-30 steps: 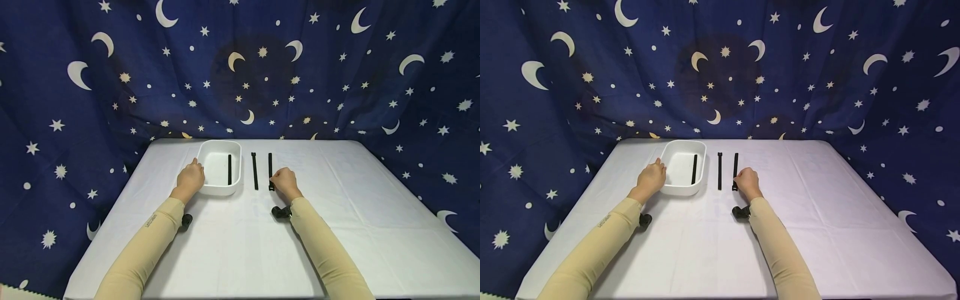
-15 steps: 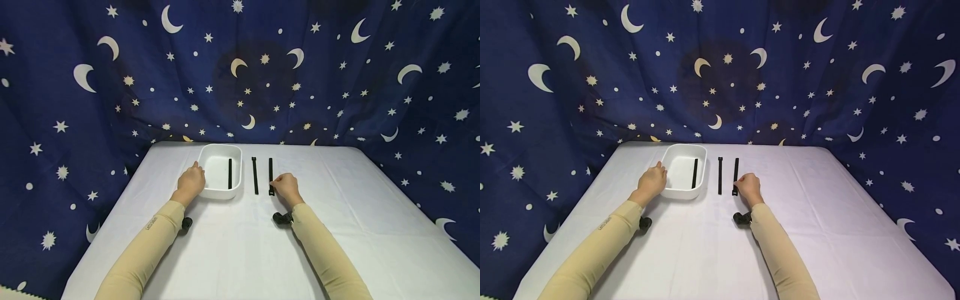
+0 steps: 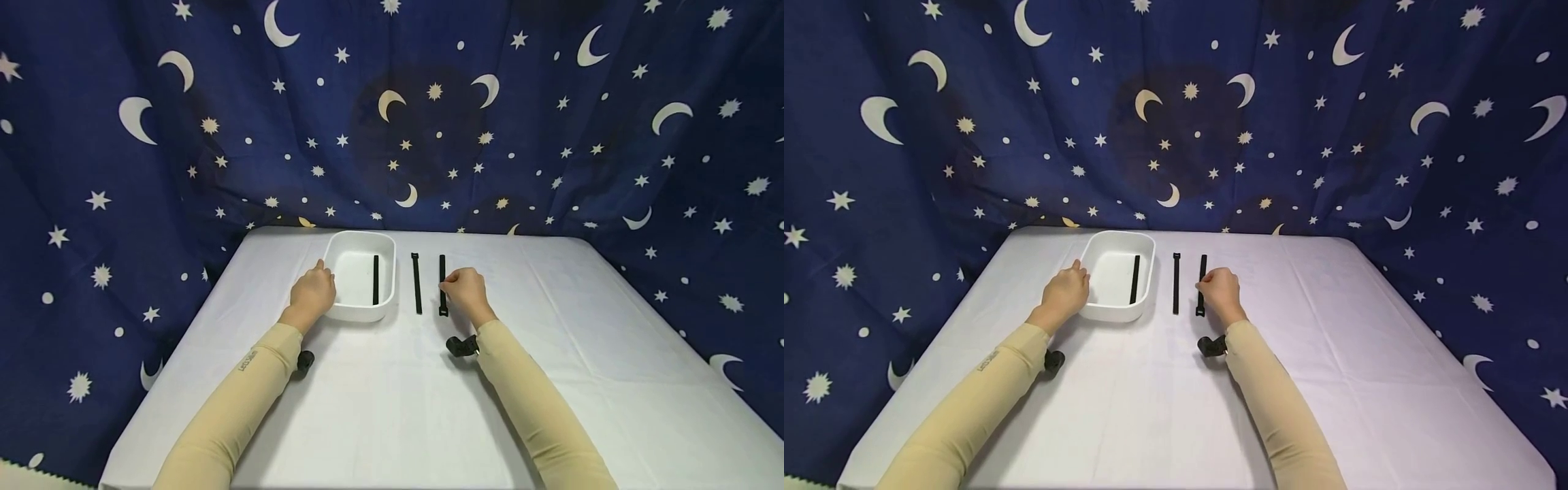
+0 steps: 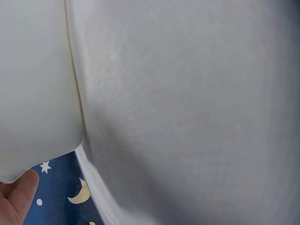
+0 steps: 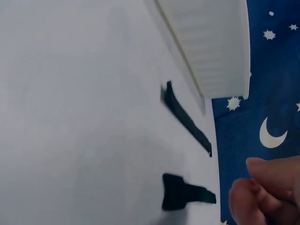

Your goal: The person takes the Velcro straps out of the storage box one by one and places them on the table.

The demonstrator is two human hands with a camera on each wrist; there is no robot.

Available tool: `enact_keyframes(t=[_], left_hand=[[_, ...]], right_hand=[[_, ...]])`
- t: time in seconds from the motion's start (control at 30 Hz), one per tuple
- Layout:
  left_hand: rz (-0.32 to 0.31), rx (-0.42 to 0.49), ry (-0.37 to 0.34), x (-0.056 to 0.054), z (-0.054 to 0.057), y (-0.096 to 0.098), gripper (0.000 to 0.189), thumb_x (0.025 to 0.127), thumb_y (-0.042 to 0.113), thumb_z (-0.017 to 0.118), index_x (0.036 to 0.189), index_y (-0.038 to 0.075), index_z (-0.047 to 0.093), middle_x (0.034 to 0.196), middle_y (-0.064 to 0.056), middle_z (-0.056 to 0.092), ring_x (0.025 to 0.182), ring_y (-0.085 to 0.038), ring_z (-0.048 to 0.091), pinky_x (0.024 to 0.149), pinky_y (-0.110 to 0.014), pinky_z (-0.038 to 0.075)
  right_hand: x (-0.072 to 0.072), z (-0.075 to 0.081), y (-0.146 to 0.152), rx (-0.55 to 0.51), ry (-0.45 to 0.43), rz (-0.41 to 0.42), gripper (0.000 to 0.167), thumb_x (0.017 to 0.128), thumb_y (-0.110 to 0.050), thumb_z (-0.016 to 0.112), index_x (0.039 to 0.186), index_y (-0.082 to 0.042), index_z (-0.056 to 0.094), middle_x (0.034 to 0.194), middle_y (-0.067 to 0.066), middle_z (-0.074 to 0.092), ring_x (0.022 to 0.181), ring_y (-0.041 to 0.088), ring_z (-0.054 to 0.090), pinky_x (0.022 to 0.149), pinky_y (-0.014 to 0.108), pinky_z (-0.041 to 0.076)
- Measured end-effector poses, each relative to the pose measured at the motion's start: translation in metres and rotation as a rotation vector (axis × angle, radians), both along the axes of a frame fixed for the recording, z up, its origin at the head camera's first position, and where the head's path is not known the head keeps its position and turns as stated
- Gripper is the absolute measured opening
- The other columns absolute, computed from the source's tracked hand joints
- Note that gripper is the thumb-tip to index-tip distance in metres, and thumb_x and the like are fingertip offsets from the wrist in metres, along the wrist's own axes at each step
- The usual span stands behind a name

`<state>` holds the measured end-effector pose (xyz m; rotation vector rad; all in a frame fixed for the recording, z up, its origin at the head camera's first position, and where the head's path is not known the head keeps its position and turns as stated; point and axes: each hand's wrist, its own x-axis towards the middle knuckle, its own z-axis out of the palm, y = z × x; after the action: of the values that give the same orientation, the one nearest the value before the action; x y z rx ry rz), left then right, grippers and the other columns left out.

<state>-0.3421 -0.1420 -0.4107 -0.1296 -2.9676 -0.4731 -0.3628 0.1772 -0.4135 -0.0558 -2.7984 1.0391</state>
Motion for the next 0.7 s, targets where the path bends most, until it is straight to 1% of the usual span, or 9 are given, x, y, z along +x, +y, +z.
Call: enact_keyframes(t=[0.07, 0.17, 0.27, 0.33, 0.47, 0.57, 0.7], left_hand=[[0.002, 0.001, 0.0, 0.0, 0.001, 0.0, 0.042, 0.108, 0.021, 0.039, 0.134, -0.004, 0.059, 0.157, -0.023, 0.038, 0.114, -0.045, 0.065, 0.079, -0.05, 0.061], [0.004, -0.002, 0.002, 0.0, 0.0, 0.0, 0.041, 0.107, 0.021, 0.04, 0.133, -0.004, 0.06, 0.157, -0.023, 0.038, 0.113, -0.044, 0.066, 0.078, -0.05, 0.061], [0.006, -0.004, -0.003, 0.0, -0.001, -0.001, 0.041, 0.108, 0.021, 0.04, 0.133, -0.004, 0.06, 0.157, -0.023, 0.038, 0.112, -0.044, 0.066, 0.075, -0.048, 0.061], [0.007, 0.002, -0.005, 0.001, -0.001, -0.001, 0.041, 0.107, 0.021, 0.04, 0.133, -0.004, 0.06, 0.158, -0.023, 0.037, 0.112, -0.044, 0.066, 0.074, -0.047, 0.061], [0.009, 0.008, -0.005, 0.0, -0.002, -0.002, 0.041, 0.107, 0.021, 0.04, 0.131, -0.005, 0.061, 0.158, -0.023, 0.037, 0.113, -0.044, 0.066, 0.075, -0.048, 0.061], [0.006, 0.01, 0.0, -0.001, -0.002, -0.002, 0.041, 0.107, 0.021, 0.039, 0.131, -0.005, 0.061, 0.157, -0.023, 0.037, 0.112, -0.044, 0.066, 0.076, -0.049, 0.061], [-0.003, 0.013, 0.009, -0.002, -0.003, -0.002, 0.04, 0.107, 0.02, 0.04, 0.127, -0.005, 0.063, 0.157, -0.024, 0.037, 0.109, -0.044, 0.068, 0.073, -0.047, 0.062]], right_hand=[[0.0, 0.003, -0.004, -0.002, -0.01, 0.006, 0.015, 0.092, -0.016, 0.071, 0.09, -0.002, 0.077, 0.075, 0.013, 0.074, 0.066, 0.018, 0.063, 0.063, 0.029, 0.05], [0.0, 0.006, -0.011, -0.009, -0.024, 0.011, 0.016, 0.092, -0.017, 0.072, 0.094, -0.002, 0.076, 0.087, 0.015, 0.075, 0.071, 0.019, 0.065, 0.063, 0.029, 0.051], [-0.001, 0.006, -0.019, -0.013, -0.028, 0.026, 0.017, 0.092, -0.017, 0.072, 0.098, -0.002, 0.075, 0.093, 0.016, 0.075, 0.074, 0.021, 0.067, 0.063, 0.03, 0.053], [-0.002, 0.006, -0.024, -0.012, -0.022, 0.043, 0.017, 0.092, -0.016, 0.072, 0.099, -0.001, 0.075, 0.093, 0.016, 0.075, 0.075, 0.021, 0.068, 0.062, 0.029, 0.054], [-0.003, 0.007, -0.034, 0.0, -0.01, 0.076, 0.017, 0.091, -0.016, 0.073, 0.099, -0.001, 0.076, 0.088, 0.015, 0.075, 0.071, 0.02, 0.069, 0.06, 0.029, 0.054], [-0.003, 0.01, -0.041, -0.002, -0.002, 0.094, 0.017, 0.091, -0.016, 0.073, 0.099, -0.002, 0.076, 0.086, 0.014, 0.075, 0.07, 0.02, 0.068, 0.062, 0.03, 0.055], [-0.001, 0.012, -0.051, -0.008, 0.017, 0.122, 0.018, 0.09, -0.015, 0.074, 0.101, -0.001, 0.076, 0.095, 0.015, 0.076, 0.083, 0.026, 0.07, 0.071, 0.035, 0.058]])
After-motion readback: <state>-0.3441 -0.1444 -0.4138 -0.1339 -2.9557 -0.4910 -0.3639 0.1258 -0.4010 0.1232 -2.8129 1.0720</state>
